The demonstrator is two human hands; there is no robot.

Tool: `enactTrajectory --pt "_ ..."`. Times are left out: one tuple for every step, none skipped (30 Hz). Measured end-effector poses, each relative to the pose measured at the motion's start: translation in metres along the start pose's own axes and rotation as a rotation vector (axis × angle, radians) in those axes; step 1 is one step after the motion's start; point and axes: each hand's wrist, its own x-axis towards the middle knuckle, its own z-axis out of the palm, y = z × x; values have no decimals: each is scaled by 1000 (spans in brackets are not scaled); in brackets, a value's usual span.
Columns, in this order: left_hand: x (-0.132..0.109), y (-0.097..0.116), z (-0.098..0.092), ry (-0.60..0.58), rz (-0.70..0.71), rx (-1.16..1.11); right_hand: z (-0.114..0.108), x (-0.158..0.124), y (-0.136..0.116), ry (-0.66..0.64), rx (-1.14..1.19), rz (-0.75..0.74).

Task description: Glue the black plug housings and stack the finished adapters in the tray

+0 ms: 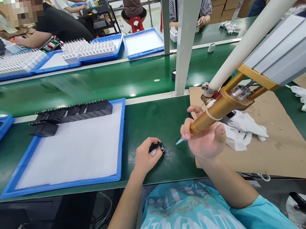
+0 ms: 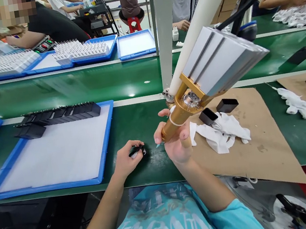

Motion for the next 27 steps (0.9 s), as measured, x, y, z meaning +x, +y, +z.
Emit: enactTrajectory --pt "-1 -2 1 11 21 13 0 0 0 7 -7 4" --pt "-2 -3 1 22 42 26 -1 0 0 11 -13 7" --pt "-2 -4 0 31 64 38 -1 0 0 13 -14 10" --pt "-3 -5 0 35 84 52 -1 0 0 14 -13 11" --pt "-4 -5 -1 30 102 69 -2 0 0 14 -8 9" --pt "-4 -4 -2 19 124 92 -2 0 0 11 -2 5" --pt "-4 -4 -3 8 151 119 -2 0 0 8 4 2" --pt "-4 -3 -4 9 182 151 -2 0 1 5 9 0" --pt "-5 -2 -4 25 214 185 -2 0 0 2 10 -1" --pt "-5 -1 -3 58 247 217 -2 -1 0 -1 9 -1" --pt "-5 -1 -2 102 279 243 -2 -1 0 -4 5 0" --pt "-5 0 -1 144 311 263 -2 -1 0 -4 3 0" --pt "-5 0 0 178 341 276 -2 -1 0 -3 2 -1" --pt "-5 0 1 196 370 282 -2 -1 0 -2 5 -2" --pt "-5 1 2 203 393 284 -2 -1 0 0 11 -3" --pt "-5 1 2 203 408 282 -3 -1 0 1 17 -5" --pt "-5 1 3 198 418 281 -3 -1 1 1 23 -6" --pt "-5 1 2 188 427 281 -3 0 1 -1 26 -5" --pt "-5 0 1 165 435 282 -4 0 1 -4 29 -5" --pt "-5 -1 -1 129 442 284 -4 0 1 -7 30 -3" --pt "-5 -2 -3 79 451 286 -4 0 1 -9 32 -2" --pt "-5 -4 -6 16 461 287 -5 0 1 -10 32 -1" --pt "-4 -6 -9 -52 472 285 -5 0 1 -9 32 0" --pt "-4 -8 -12 -115 485 281 -5 1 1 -7 30 0" --pt "-4 -9 -15 -165 498 275 -5 1 1 -3 27 0" --pt "-3 -11 -18 -202 508 266 -5 1 0 0 20 4" --pt "-3 -13 -20 -232 511 253 -5 1 0 5 9 7"
